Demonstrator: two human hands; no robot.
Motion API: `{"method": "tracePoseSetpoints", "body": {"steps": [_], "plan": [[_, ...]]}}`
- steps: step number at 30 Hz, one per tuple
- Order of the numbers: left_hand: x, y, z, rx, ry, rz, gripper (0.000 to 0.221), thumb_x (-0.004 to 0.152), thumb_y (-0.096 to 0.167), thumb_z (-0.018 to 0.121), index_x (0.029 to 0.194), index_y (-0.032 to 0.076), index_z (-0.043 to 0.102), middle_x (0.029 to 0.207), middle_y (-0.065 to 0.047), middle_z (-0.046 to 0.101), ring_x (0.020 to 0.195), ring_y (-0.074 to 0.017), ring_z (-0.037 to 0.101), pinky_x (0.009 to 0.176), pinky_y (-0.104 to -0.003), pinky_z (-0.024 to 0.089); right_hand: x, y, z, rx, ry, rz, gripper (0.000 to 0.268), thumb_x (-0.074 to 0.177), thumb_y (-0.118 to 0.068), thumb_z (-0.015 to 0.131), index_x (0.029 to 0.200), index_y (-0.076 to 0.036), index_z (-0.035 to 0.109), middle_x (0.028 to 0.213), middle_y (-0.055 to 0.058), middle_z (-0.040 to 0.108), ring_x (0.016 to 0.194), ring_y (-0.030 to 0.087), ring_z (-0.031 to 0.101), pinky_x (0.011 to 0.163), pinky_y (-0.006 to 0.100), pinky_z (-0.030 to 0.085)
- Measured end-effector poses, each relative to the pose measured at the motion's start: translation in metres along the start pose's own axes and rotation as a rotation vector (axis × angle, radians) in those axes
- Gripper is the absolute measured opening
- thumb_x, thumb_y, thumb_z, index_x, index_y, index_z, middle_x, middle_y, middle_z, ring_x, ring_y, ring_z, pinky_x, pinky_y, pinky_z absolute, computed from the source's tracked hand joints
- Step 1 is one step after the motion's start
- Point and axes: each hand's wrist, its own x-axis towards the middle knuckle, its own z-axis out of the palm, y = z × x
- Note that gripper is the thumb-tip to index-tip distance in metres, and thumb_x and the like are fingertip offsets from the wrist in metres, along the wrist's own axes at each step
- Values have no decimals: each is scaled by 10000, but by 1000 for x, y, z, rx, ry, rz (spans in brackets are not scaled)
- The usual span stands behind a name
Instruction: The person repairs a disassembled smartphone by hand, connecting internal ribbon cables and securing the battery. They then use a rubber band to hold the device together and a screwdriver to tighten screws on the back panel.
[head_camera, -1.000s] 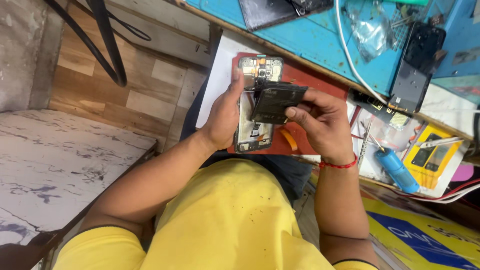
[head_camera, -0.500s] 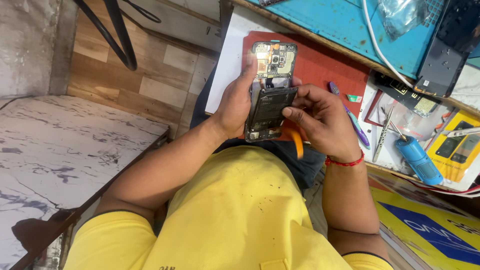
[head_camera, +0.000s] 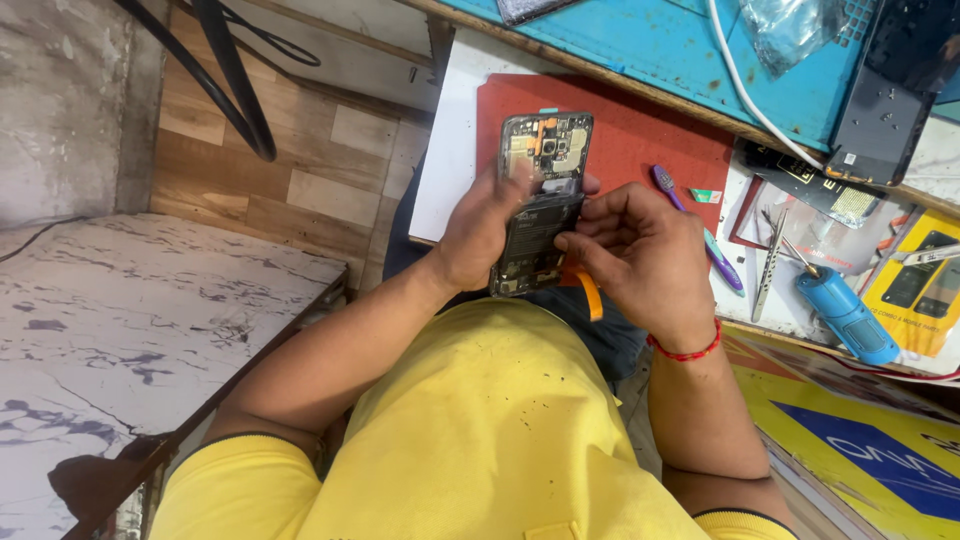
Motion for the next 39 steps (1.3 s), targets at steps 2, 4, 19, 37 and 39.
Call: {"method": "tracePoseSetpoints", "body": {"steps": [2,4,19,37,39], "plan": [[1,0,-1,268,-32,70,494,1060,285,651,1422,-19,507,1335,-159,637,1280,-252,628,1143,-429,538,-5,-4,-1,-126,39,-35,237,823,-47,857,949,22,668,832,94,778,738,123,771,632,242,602],[-1,2,3,177,-30,35,474,1018,161,603,1445,-16,496,1362,-147,635,1290,-254,629,1152,-425,527,-9,-5,2,-135,73,-54,235,840,-68,870,913,21,665,791,90,768,705,123,773,610,243,601],[-26,16,19,432,118,-55,343,1055,249,670,1263,-24,675,1148,-85,735,1022,-89,671,893,-265,577,-34,80,21,760,-30,34,142,1007,4,677,1136,57,658,979,68,723,874,108,672,797,261,573],[-32,9,20,696,228,-29,254,1014,224,706,1083,-18,740,951,-63,785,836,-63,697,729,-216,575,-37,78,37,836,-39,-7,309,959,47,688,1243,44,567,1147,92,686,1049,132,670,922,303,573],[-33,8,21,687,213,-31,242,1016,210,704,1093,-16,736,945,-57,781,823,-61,697,714,-211,575,-38,85,41,855,13,5,199,1019,15,683,1195,47,595,1110,87,705,1001,116,670,888,287,576]]}}
